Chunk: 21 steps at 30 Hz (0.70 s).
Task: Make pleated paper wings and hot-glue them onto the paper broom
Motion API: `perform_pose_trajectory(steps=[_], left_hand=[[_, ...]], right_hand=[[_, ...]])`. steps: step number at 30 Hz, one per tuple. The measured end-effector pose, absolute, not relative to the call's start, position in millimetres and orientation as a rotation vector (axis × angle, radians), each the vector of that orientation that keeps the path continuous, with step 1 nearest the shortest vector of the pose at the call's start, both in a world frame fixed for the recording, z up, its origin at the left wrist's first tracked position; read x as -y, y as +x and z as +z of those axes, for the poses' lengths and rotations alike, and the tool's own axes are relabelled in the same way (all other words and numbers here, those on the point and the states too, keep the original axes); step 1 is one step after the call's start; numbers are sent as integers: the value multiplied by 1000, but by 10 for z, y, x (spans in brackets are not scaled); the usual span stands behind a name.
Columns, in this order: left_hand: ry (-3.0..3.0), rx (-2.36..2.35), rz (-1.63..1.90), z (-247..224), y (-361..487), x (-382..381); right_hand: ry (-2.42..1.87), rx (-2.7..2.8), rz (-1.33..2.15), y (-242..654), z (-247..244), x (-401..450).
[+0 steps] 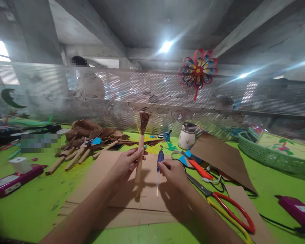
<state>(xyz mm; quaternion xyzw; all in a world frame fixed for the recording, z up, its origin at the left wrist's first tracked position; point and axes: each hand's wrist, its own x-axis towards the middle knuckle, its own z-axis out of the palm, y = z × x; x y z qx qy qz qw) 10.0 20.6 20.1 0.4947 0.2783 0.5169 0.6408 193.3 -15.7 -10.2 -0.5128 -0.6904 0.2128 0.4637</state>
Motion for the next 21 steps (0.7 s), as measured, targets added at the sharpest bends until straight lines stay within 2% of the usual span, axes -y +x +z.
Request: perform_pose_trajectory(steps=[12, 21], left_hand=[[1181, -658, 1174, 159, 106, -222], [1159, -713, 1234, 195, 99, -279]], right_hand=[[-1196, 1449, 609, 1965, -53, 156], [-1187, 1159, 632, 2316, 59, 16]])
